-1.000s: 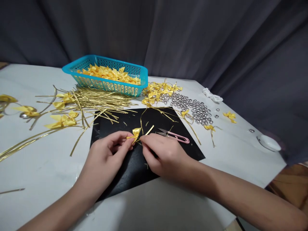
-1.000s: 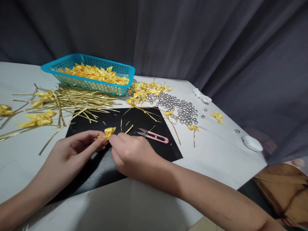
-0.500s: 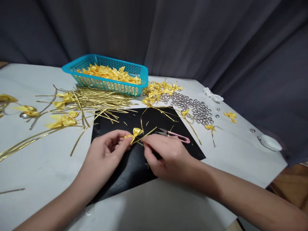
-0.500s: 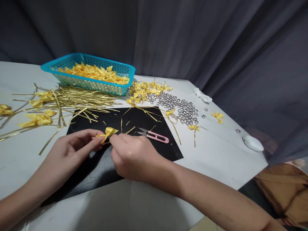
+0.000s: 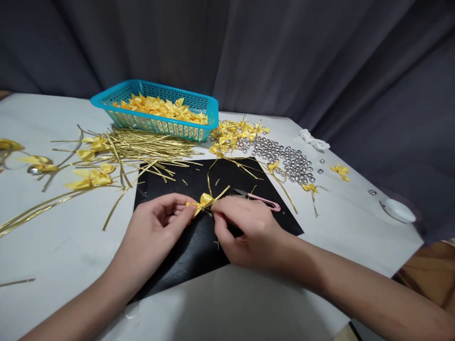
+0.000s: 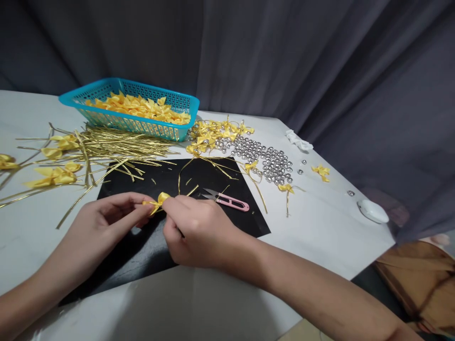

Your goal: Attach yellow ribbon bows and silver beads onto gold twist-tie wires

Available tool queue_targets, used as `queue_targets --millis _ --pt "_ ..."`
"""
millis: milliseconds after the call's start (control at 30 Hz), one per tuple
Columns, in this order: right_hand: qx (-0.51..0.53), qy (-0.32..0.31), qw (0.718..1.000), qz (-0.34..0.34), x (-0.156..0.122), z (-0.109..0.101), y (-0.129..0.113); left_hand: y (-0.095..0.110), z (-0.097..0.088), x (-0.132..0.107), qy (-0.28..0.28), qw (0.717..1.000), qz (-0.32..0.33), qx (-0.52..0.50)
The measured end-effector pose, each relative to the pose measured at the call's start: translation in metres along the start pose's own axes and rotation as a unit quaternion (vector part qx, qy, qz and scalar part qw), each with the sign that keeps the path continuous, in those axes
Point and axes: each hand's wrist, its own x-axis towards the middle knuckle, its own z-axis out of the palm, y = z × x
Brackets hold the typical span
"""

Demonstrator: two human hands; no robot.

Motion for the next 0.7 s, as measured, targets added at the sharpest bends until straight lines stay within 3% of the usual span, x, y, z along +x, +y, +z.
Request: queue_targets --millis 700 --pt "0.003 0.008 1.000 0.024 -0.0008 0.0039 -0.0003 -0.0014 -0.0011 0.0000 0.004 1.000 0.028 0.013"
